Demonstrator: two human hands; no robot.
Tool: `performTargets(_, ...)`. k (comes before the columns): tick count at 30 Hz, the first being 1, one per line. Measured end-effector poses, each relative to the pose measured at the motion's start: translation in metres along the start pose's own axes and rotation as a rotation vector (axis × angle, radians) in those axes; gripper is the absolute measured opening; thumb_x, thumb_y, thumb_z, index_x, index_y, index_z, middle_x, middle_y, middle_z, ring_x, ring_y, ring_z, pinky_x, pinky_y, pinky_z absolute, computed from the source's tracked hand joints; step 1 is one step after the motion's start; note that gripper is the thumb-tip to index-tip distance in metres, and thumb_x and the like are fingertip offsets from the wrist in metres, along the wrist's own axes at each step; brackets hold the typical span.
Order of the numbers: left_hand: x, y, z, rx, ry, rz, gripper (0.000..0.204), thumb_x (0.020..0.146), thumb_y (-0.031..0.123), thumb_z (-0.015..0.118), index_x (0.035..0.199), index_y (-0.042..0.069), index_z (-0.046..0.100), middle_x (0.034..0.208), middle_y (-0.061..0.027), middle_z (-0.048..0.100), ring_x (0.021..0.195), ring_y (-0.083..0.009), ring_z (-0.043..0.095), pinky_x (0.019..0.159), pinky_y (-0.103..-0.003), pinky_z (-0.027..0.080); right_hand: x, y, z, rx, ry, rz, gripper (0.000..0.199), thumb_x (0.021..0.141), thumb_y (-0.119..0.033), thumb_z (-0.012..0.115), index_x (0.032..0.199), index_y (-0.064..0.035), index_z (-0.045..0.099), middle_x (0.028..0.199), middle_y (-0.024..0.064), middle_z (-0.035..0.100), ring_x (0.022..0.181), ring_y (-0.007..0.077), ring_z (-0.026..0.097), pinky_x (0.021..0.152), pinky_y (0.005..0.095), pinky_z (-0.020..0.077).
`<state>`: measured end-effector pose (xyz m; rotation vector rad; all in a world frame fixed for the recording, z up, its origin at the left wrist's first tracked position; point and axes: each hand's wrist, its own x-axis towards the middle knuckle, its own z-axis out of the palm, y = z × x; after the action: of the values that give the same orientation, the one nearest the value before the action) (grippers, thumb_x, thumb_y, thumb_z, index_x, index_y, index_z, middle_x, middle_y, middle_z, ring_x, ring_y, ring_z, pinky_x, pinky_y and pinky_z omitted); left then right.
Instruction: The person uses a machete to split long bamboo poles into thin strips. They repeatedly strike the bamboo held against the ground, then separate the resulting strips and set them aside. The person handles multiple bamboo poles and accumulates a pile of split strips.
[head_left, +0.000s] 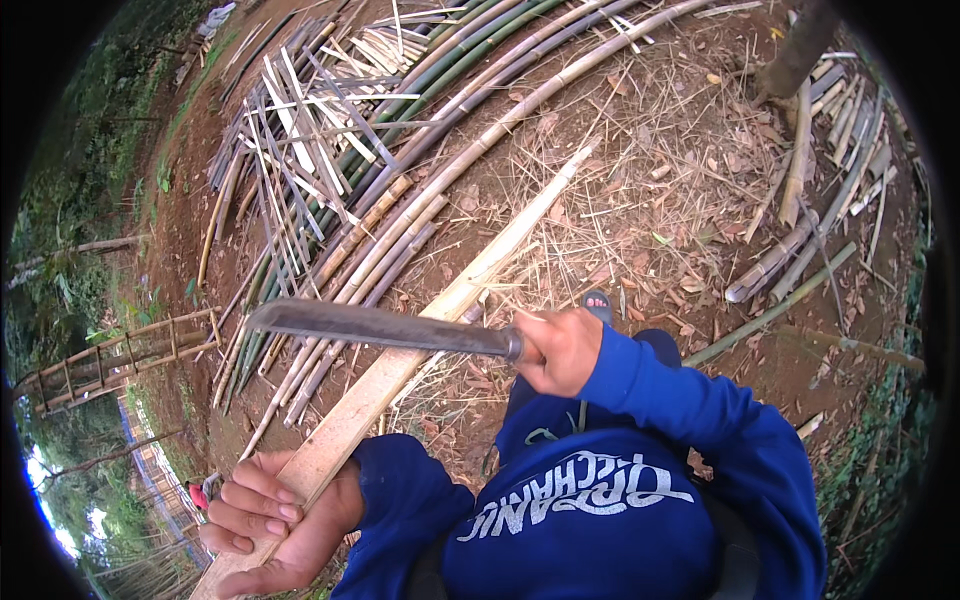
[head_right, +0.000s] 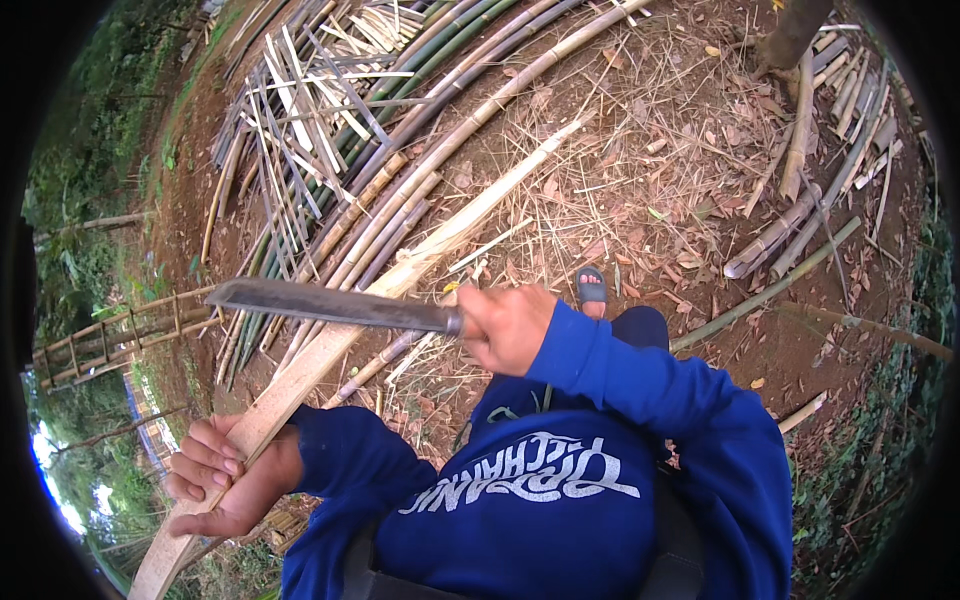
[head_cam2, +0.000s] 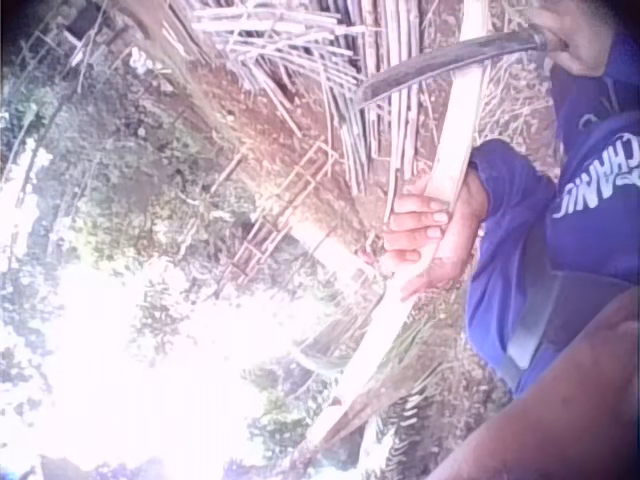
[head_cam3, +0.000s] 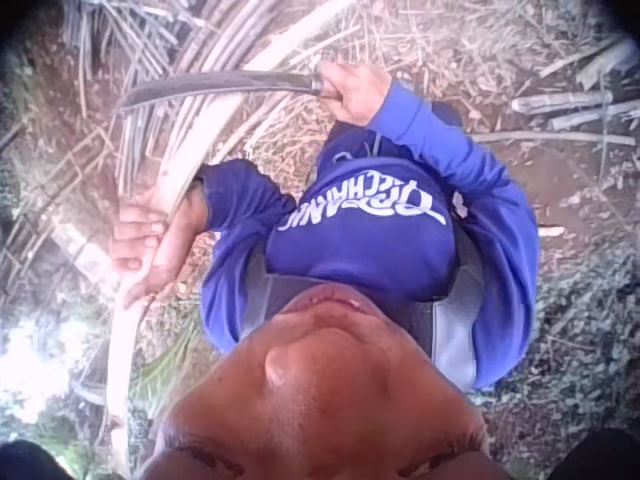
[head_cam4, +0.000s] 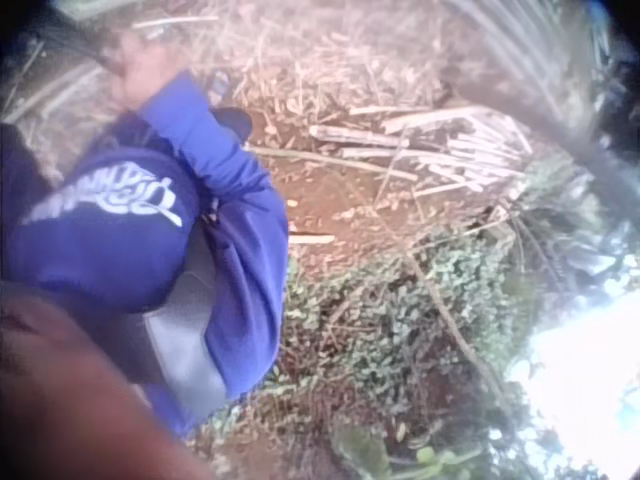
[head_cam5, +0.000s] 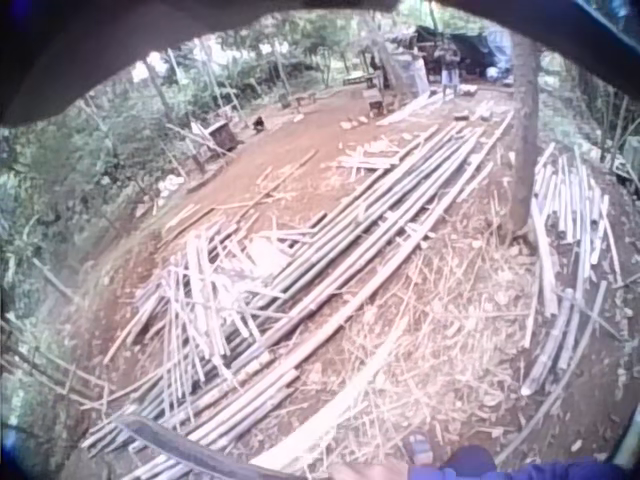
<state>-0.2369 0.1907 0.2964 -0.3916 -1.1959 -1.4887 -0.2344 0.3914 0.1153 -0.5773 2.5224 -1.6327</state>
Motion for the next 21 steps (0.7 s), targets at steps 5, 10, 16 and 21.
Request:
performTargets(5, 0.001, -0.001, 0.000, -0.064, -0.070, -0.062, 0.028, 0.092, 0.023, 0.047, 0.067, 0.012, 0.039, 0.046, 0.0023, 0.032, 0.034, -0.0074, 0.028, 0.035, -0.020, 0.025, 0.012, 0.178, 0.005, -0.267, -0.087, 0.470, 0.016, 0.085, -0.018, 0.052, 0.093, -0.0032, 0.051, 0.064, 0.0216, 0.060, 0.061, 0.0400, 0.062, 0.060, 0.0495, 0.0511)
performTargets(10, -0.004, -0.003, -0.003, -0.031, -0.031, -0.066, 0.029, 0.090, 0.020, 0.047, 0.064, 0.013, 0.038, 0.046, 0.0023, 0.032, 0.034, -0.0079, 0.028, 0.037, -0.020, 0.025, 0.011, 0.305, -0.008, -0.405, -0.016, 0.599, 0.019, 0.083, -0.018, 0.053, 0.093, -0.0024, 0.056, 0.076, 0.0258, 0.063, 0.072, 0.0418, 0.063, 0.072, 0.0489, 0.0518)
performTargets(16, 0.008, -0.014, -0.037, -0.043, -0.037, -0.116, 0.029, 0.090, 0.021, 0.047, 0.063, 0.013, 0.038, 0.046, 0.0027, 0.031, 0.036, -0.0088, 0.027, 0.039, -0.021, 0.026, 0.041, 0.208, 0.000, -0.226, -0.180, 0.217, 0.023, 0.077, -0.017, 0.059, 0.096, -0.0076, 0.051, 0.063, 0.0173, 0.061, 0.058, 0.0352, 0.063, 0.057, 0.0451, 0.0537)
performTargets(21, 0.013, -0.013, -0.047, -0.118, -0.129, -0.258, 0.029, 0.084, 0.022, 0.050, 0.058, 0.017, 0.037, 0.048, 0.0017, 0.031, 0.039, -0.0123, 0.033, 0.063, -0.043, 0.045, 0.048, 0.212, 0.012, -0.060, -0.290, 0.005, 0.020, 0.076, -0.015, 0.058, 0.093, -0.0063, 0.050, 0.066, 0.0167, 0.061, 0.064, 0.0350, 0.064, 0.057, 0.0474, 0.0510)
